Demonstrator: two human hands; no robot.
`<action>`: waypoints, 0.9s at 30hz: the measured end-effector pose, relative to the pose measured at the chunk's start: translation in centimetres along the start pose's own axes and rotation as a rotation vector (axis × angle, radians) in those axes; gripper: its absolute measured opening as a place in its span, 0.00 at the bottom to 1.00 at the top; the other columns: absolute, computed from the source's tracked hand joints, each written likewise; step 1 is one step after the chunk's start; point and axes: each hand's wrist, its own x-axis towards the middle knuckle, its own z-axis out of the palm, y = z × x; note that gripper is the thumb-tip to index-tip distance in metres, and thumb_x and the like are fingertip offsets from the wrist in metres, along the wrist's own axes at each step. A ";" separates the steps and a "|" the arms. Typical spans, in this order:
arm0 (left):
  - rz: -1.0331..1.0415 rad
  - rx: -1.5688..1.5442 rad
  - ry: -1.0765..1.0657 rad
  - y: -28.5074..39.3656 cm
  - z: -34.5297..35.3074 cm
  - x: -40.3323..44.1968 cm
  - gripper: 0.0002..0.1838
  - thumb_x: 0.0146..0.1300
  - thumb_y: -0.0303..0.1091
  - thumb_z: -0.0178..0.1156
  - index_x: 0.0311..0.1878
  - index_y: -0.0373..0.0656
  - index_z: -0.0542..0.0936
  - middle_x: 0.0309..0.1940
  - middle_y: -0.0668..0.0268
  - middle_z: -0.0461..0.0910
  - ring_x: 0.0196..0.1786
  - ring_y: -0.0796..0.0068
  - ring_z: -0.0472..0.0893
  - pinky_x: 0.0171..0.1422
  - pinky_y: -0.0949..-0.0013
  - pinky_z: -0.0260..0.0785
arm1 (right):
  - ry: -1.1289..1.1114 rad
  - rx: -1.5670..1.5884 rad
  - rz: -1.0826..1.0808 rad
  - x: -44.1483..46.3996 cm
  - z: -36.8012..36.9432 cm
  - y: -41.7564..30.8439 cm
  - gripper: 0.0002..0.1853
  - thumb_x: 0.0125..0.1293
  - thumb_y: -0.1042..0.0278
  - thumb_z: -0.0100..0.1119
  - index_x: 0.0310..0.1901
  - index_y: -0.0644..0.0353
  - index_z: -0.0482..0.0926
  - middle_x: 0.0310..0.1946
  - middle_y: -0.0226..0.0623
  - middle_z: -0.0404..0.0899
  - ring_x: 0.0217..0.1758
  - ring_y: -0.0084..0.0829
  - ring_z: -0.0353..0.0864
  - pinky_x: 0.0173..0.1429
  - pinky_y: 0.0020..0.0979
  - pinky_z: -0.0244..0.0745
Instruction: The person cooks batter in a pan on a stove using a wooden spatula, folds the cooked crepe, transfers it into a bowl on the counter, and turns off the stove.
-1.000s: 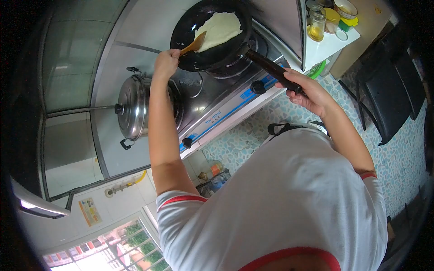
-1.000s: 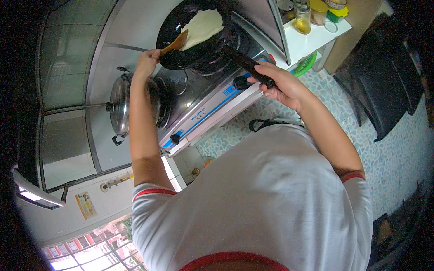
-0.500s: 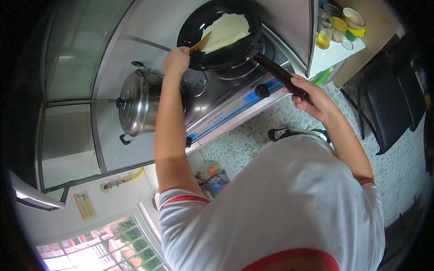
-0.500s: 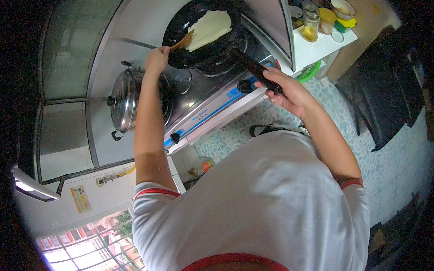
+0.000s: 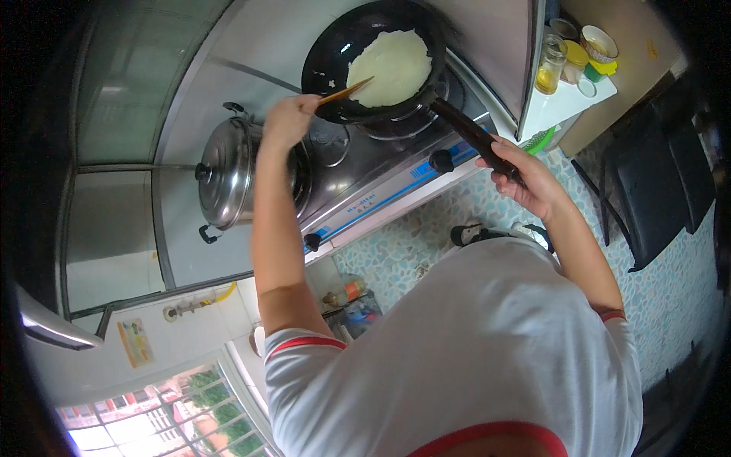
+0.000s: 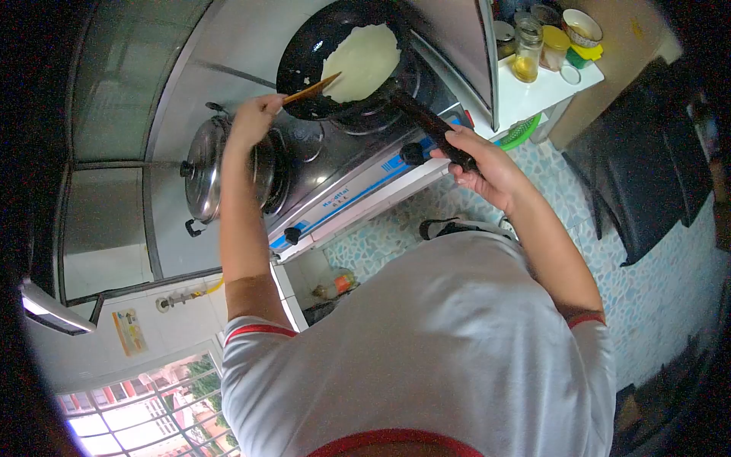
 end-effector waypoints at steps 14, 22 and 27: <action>-0.199 0.099 -0.057 2.9 0.9 -0.4 0.13 0.55 0.32 0.52 0.43 0.52 0.80 0.36 0.57 0.79 0.40 0.55 0.77 0.44 0.58 0.69 | -0.016 0.004 0.000 0.0 0.0 0.0 0.20 0.63 0.61 0.52 0.55 0.56 0.64 0.35 0.36 0.78 0.21 0.13 0.68 0.22 0.12 0.65; -0.200 0.226 0.088 1.3 4.6 3.7 0.13 0.54 0.34 0.49 0.40 0.49 0.81 0.37 0.56 0.79 0.41 0.55 0.78 0.47 0.58 0.69 | -0.014 0.000 0.001 0.0 0.0 0.0 0.23 0.64 0.62 0.50 0.58 0.58 0.61 0.36 0.36 0.76 0.21 0.14 0.67 0.21 0.12 0.63; -0.326 0.121 0.111 1.7 5.8 9.2 0.13 0.54 0.34 0.49 0.39 0.44 0.81 0.40 0.51 0.78 0.45 0.52 0.77 0.48 0.57 0.69 | 0.005 -0.016 0.005 0.0 0.2 -0.2 0.24 0.64 0.62 0.50 0.60 0.58 0.59 0.36 0.36 0.75 0.21 0.14 0.67 0.21 0.12 0.62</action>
